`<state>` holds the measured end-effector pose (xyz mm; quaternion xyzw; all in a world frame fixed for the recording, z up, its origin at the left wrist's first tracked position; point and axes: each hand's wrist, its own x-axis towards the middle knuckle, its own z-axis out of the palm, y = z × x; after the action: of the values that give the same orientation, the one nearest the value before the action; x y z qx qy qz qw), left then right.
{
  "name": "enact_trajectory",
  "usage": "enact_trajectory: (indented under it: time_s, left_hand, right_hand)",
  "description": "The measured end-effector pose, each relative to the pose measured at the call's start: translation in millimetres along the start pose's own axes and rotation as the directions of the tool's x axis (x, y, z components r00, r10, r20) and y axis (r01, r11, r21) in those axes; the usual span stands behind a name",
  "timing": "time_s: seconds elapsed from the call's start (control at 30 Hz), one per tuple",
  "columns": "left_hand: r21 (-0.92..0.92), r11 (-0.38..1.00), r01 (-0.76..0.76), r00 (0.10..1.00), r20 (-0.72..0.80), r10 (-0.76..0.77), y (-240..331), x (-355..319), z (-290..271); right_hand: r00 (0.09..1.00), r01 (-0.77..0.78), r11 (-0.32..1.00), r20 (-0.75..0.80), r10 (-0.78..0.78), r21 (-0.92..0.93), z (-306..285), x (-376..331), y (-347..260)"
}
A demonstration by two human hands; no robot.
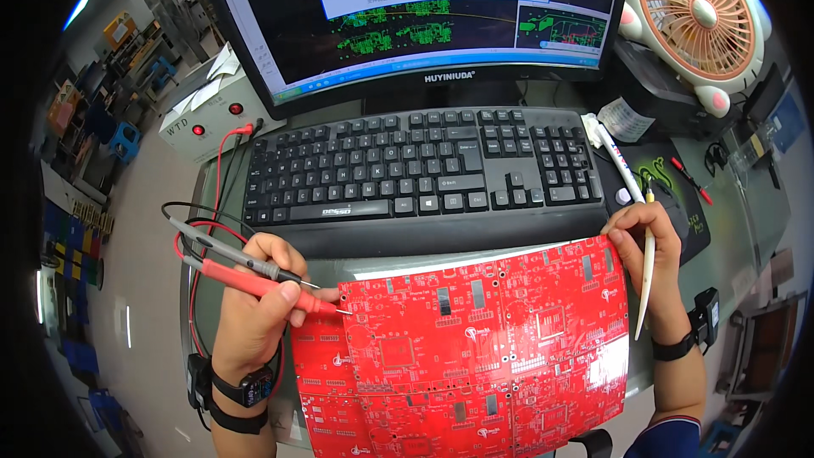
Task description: Testing components on a red circuit board using multimeter probes and entering data into a computer.
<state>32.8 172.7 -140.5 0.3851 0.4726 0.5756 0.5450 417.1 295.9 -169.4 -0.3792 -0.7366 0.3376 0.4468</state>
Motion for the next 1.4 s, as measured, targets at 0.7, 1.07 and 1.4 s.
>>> enact_trajectory:
  time_s: [0.7, 1.07, 1.4]
  left_hand:
    - [0.021, 0.998, 0.06, 0.997, 0.055, -0.061, 0, -2, 3]
    - [-0.052, 0.996, 0.071, 0.993, 0.098, -0.066, -3, -2, -2]
    - [-0.082, 0.996, 0.018, 0.996, 0.092, -0.011, -4, -2, 2]
  right_hand:
    - [0.997, -0.072, 0.994, 0.029, 0.075, -0.088, 4, 0, 5]
    - [0.993, -0.096, 0.979, 0.045, 0.106, -0.18, 5, 1, 0]
    - [0.99, -0.095, 0.963, 0.075, 0.117, -0.251, 1, 2, -2]
